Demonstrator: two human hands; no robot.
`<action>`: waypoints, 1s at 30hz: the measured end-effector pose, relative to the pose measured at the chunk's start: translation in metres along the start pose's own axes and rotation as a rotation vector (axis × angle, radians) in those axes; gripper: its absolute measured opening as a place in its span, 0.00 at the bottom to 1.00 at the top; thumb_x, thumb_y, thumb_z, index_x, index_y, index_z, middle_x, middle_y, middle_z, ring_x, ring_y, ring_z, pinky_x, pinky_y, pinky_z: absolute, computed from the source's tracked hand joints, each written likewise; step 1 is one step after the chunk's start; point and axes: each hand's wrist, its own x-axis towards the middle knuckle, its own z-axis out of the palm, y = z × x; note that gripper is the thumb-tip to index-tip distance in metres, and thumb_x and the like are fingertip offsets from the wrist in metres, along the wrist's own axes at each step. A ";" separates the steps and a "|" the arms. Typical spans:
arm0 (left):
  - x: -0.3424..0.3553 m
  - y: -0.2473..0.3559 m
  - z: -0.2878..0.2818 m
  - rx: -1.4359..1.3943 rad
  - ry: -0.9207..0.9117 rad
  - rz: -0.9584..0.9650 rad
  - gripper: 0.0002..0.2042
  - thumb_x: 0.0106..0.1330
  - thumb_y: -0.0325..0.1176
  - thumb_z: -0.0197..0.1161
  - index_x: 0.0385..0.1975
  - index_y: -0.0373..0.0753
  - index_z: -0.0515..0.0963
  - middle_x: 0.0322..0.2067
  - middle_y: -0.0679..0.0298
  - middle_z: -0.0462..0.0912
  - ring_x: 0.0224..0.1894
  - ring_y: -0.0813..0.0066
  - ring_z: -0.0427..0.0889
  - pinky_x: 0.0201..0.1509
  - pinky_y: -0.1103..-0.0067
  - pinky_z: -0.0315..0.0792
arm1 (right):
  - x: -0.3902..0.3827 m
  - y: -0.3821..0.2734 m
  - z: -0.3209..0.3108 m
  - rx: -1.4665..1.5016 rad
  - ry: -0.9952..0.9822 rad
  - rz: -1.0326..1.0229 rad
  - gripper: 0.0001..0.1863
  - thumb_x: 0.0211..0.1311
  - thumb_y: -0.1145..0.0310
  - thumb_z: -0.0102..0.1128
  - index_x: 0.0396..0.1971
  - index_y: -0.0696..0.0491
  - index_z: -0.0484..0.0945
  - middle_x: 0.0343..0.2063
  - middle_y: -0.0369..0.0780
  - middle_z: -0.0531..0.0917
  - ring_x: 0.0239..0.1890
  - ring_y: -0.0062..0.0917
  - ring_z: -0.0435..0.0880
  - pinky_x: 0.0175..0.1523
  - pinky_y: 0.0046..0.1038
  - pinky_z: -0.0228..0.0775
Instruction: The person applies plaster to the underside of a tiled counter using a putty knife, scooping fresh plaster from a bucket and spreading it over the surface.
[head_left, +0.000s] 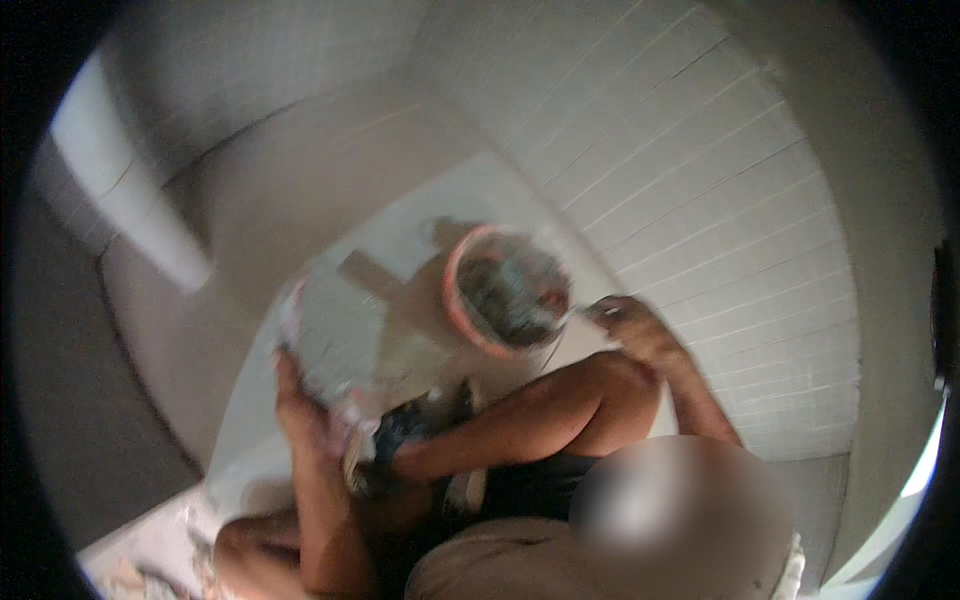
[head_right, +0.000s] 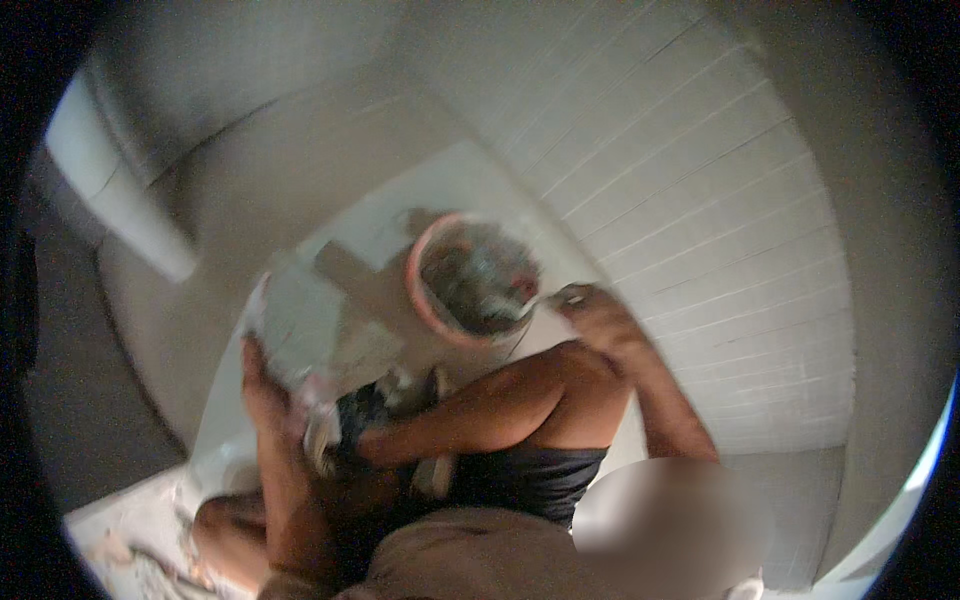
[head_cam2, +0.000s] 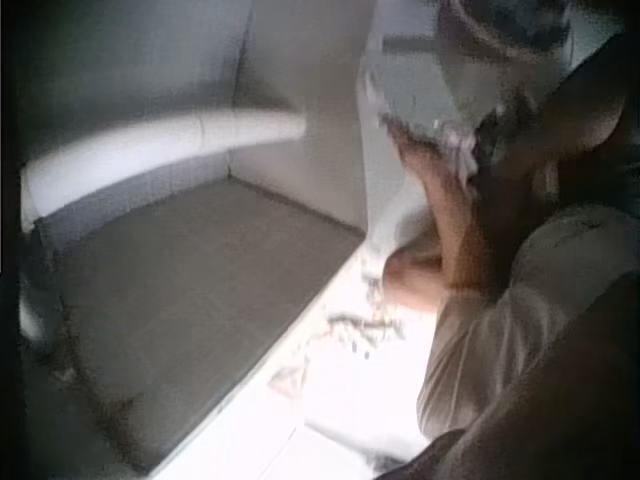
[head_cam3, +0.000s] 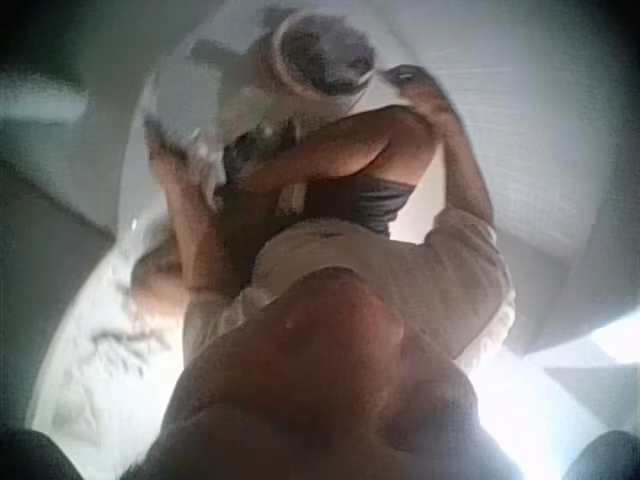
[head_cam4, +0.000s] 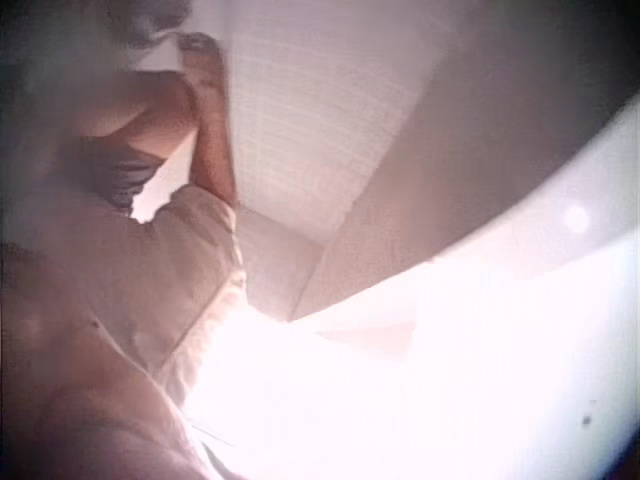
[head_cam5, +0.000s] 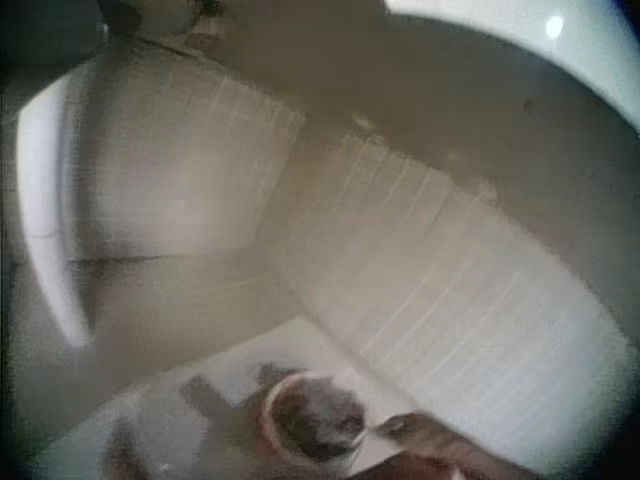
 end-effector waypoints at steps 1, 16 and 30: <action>0.000 -0.003 0.005 0.009 -0.028 -0.024 0.29 0.77 0.51 0.48 0.69 0.37 0.64 0.62 0.54 0.73 0.60 0.56 0.75 0.64 0.63 0.71 | -0.013 -0.006 -0.008 0.116 -0.009 0.005 0.16 0.67 0.69 0.53 0.51 0.58 0.79 0.36 0.47 0.83 0.36 0.36 0.84 0.46 0.30 0.79; -0.026 -0.051 0.130 0.098 -0.346 -0.423 0.27 0.75 0.55 0.52 0.57 0.36 0.75 0.50 0.52 0.82 0.47 0.56 0.83 0.48 0.62 0.80 | -0.066 -0.007 -0.015 0.887 -0.070 -0.274 0.23 0.66 0.73 0.60 0.61 0.61 0.75 0.29 0.37 0.81 0.24 0.15 0.72 0.28 0.18 0.62; -0.056 -0.013 0.158 0.024 -0.362 -0.271 0.24 0.76 0.48 0.50 0.59 0.33 0.72 0.51 0.47 0.82 0.49 0.53 0.84 0.52 0.58 0.81 | -0.051 -0.042 0.012 0.297 0.687 -0.570 0.21 0.56 0.80 0.65 0.50 0.59 0.73 0.40 0.48 0.80 0.42 0.37 0.81 0.48 0.36 0.74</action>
